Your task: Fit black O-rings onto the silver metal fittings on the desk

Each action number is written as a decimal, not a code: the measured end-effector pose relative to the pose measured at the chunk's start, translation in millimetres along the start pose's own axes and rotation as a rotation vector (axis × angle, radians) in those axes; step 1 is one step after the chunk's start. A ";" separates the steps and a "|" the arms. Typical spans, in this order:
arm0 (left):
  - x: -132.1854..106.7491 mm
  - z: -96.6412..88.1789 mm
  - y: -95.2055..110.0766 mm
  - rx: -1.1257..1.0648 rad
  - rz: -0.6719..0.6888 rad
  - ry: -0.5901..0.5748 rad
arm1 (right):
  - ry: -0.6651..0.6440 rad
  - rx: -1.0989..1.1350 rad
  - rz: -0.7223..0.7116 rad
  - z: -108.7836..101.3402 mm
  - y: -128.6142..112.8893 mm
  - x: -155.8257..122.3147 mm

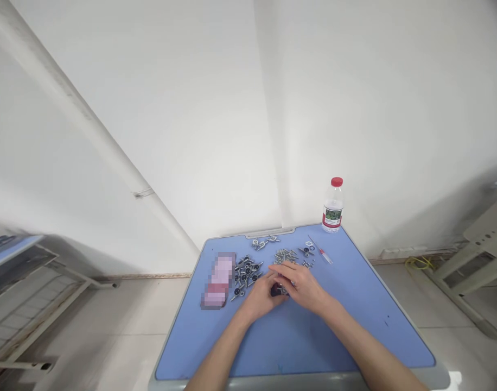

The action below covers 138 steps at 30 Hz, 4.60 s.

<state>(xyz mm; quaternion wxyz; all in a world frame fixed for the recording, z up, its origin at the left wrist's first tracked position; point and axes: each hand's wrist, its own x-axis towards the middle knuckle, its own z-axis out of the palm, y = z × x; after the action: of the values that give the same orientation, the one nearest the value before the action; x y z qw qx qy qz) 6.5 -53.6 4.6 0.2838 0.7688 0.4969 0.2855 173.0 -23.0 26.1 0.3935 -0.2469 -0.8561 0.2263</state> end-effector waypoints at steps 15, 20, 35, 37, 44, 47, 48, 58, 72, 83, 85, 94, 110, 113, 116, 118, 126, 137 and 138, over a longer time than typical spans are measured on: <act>-1.6 2.6 0.0 0.009 0.035 0.011 | 0.000 0.146 0.137 -3.5 -2.9 0.0; -1.2 4.5 -4.6 0.028 0.024 0.003 | 0.002 0.212 0.124 -4.3 -0.4 1.0; 0.6 8.5 -13.8 -0.025 0.031 0.006 | -0.178 0.251 0.002 -20.7 -6.2 4.7; 0.4 7.1 -13.3 -0.039 0.031 -0.009 | -0.202 0.269 0.011 -23.5 -6.9 4.9; 0.7 8.1 -13.1 0.008 0.080 -0.024 | -0.133 0.162 0.045 -21.3 -5.7 2.8; 0.9 9.1 -11.3 0.025 0.088 0.000 | -0.036 0.128 0.042 -12.7 1.7 0.6; 1.0 9.1 -10.6 0.025 0.086 0.004 | -0.018 0.132 0.038 -10.5 4.3 0.1; 0.6 7.3 -11.9 0.030 0.048 -0.017 | -0.024 0.160 0.076 -14.7 1.7 0.3; 0.5 11.0 -13.7 0.015 0.103 0.024 | -0.066 0.159 0.005 -9.0 3.1 -1.3; -1.7 10.4 -11.5 0.041 0.111 0.022 | -0.016 0.069 0.061 -4.1 3.4 -2.1; -1.7 8.8 -10.0 0.048 0.103 0.010 | -0.052 0.116 0.091 -7.0 2.6 -2.1; -0.7 10.0 -10.9 0.038 0.111 0.023 | -0.019 0.052 0.090 -4.9 1.7 -2.4; -0.4 8.7 -8.8 0.024 0.108 0.018 | -0.103 0.048 0.083 -7.9 -1.2 -2.6; -0.5 8.5 -9.1 0.015 0.112 0.010 | -0.115 0.042 0.074 -9.6 -2.3 -2.3; -0.4 9.1 -9.7 0.025 0.101 0.015 | -0.099 -0.001 0.101 -7.3 -1.5 -2.2; -0.4 8.8 -9.4 0.028 0.093 0.012 | -0.100 0.003 0.115 -5.5 -0.2 -2.4; -1.4 6.0 -7.0 -0.009 0.078 -0.005 | -0.079 0.121 0.238 -16.2 -7.6 0.2; -0.9 2.8 -6.7 0.002 0.020 -0.007 | -0.377 -0.238 0.127 -17.4 1.4 -4.2; -0.8 2.4 -6.5 -0.003 0.025 -0.010 | -0.401 -0.268 0.120 -16.0 1.4 -4.4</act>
<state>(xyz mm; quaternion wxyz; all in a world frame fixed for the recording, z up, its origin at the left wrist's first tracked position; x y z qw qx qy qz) 4.0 -52.6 -1.8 0.2836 0.7761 0.4852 0.2859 188.5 -21.4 32.2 0.1653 -0.2973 -0.9234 0.1781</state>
